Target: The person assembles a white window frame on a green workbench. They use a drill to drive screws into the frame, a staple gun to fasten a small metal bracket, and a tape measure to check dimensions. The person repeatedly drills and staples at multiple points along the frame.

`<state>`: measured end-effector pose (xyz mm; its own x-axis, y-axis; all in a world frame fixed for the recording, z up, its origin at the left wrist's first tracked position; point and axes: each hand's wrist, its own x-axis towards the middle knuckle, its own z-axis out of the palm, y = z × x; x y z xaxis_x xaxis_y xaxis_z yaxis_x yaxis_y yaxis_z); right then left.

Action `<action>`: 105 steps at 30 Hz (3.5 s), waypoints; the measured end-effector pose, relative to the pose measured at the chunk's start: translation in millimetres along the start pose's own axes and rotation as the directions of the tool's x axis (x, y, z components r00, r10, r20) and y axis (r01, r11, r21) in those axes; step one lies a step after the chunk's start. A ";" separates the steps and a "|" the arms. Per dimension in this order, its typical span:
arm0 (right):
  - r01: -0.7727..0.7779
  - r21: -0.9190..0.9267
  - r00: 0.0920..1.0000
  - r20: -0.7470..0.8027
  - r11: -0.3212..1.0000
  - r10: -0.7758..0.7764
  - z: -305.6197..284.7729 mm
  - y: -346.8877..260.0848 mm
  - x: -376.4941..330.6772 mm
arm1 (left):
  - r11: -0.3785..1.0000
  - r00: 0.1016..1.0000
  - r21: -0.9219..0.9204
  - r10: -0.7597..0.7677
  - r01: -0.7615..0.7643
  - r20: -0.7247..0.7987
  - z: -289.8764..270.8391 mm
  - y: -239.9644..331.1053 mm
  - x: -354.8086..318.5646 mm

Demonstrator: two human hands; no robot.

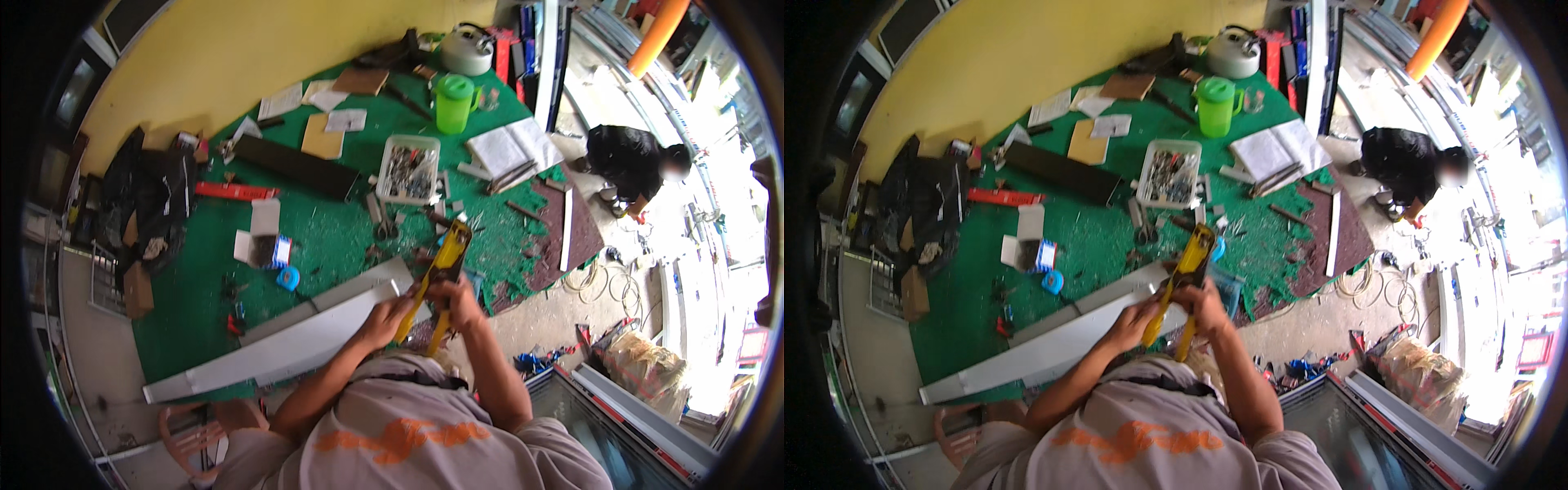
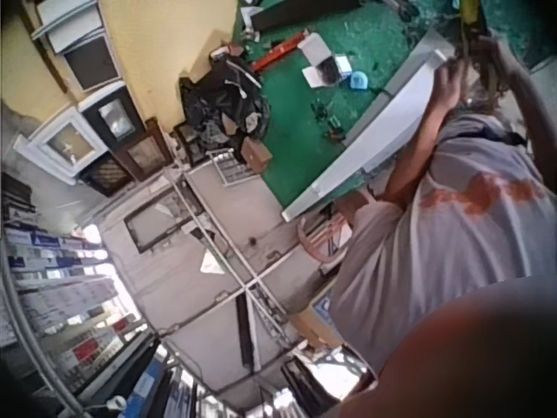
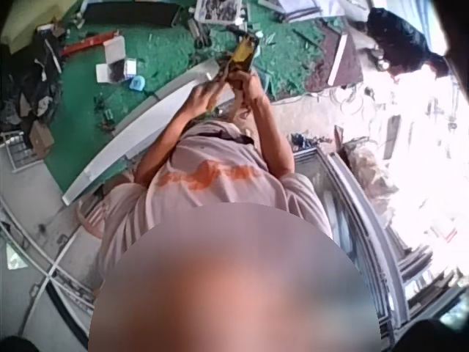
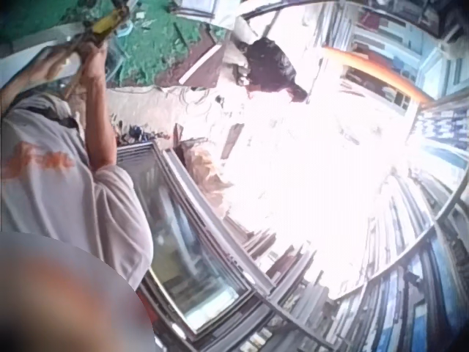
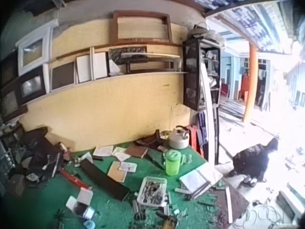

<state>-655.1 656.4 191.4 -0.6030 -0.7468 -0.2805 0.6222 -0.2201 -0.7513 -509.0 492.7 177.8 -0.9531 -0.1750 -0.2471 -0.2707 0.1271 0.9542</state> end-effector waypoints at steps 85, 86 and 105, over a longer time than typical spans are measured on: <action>-0.163 -0.872 0.983 -0.103 0.461 0.154 8.7 -48.0 -23.3 | 0.641 0.949 0.721 -0.038 0.263 -0.313 5.2 -148.5 29.1; -0.137 -0.898 0.985 -0.080 0.417 0.153 17.6 -48.4 -25.2 | 0.645 0.949 0.716 -0.045 0.266 -0.312 4.9 -148.1 29.4; -0.184 -0.965 0.974 -0.153 0.187 0.170 73.9 -23.4 -7.1 | 0.681 0.946 0.695 0.007 0.232 -0.323 3.8 -148.8 28.3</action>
<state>-628.5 620.5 255.1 -0.5579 -0.6686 -0.4918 -0.2545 0.7018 -0.6654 -496.2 472.5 28.2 -0.8602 -0.4799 -0.1723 -0.4993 0.7243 0.4754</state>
